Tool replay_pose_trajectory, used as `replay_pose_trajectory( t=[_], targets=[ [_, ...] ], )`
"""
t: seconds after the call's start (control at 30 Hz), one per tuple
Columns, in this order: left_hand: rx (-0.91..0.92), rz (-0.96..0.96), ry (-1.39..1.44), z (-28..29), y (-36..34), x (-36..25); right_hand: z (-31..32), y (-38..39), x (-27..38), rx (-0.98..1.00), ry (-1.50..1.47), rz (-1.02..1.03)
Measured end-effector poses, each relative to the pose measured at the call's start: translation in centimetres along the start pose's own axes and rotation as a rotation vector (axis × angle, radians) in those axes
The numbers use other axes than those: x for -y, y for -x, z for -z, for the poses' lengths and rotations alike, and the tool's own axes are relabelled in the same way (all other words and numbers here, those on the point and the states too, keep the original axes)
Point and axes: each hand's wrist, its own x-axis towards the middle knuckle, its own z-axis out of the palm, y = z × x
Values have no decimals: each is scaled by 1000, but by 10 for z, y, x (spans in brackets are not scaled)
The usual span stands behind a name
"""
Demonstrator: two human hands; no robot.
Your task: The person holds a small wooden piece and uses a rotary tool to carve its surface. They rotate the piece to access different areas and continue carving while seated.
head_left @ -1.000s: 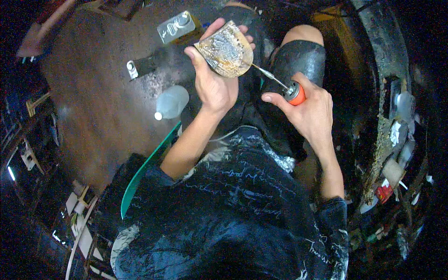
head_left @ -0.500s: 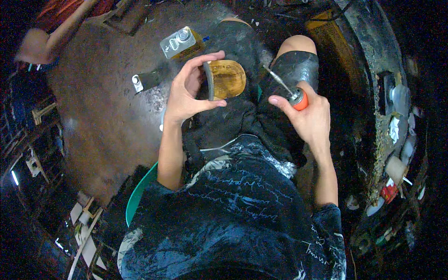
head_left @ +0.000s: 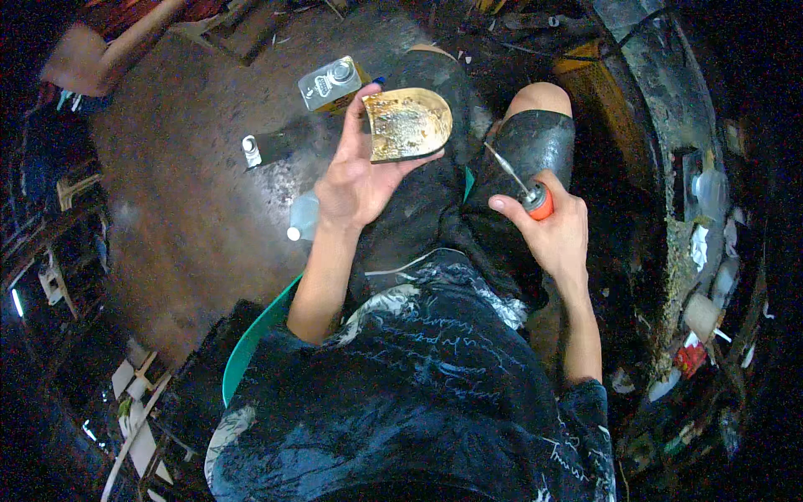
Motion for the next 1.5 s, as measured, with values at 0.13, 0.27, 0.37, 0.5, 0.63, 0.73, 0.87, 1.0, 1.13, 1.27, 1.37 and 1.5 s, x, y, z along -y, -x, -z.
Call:
replay_pose_trajectory(
  t=[0.13,0.27,0.37,0.5,0.63,0.73,0.87,1.0,1.13,1.27,1.37,1.5],
  targets=[
    [-24,152,573,-6,1,15,-4,-1,-13,-1,-121,-45],
    [55,179,630,-7,4,34,-2,-3,-18,-19,-146,-20],
    [70,221,819,-2,4,35,2,-3,-17,4,-116,-54],
    [206,188,223,4,-3,23,3,-1,-16,-6,-72,36],
    [12,291,-140,-5,-3,12,-4,-1,-15,22,88,115],
    [-73,350,-252,-14,-6,9,-11,-4,-14,6,175,144],
    [-120,395,-265,-20,-10,1,-15,-9,-12,-2,226,174],
    [-109,424,-306,-19,-15,-2,-14,-10,-12,25,293,152],
    [-103,414,-297,-19,-16,-1,-16,-11,-15,49,337,108],
    [-109,423,-309,-19,-16,-2,-19,-12,-15,16,337,126],
    [-111,421,-305,-18,-16,-1,-18,-13,-14,20,343,126],
    [-109,417,-249,-16,-16,-1,-17,-14,-13,42,354,128]
  ],
)
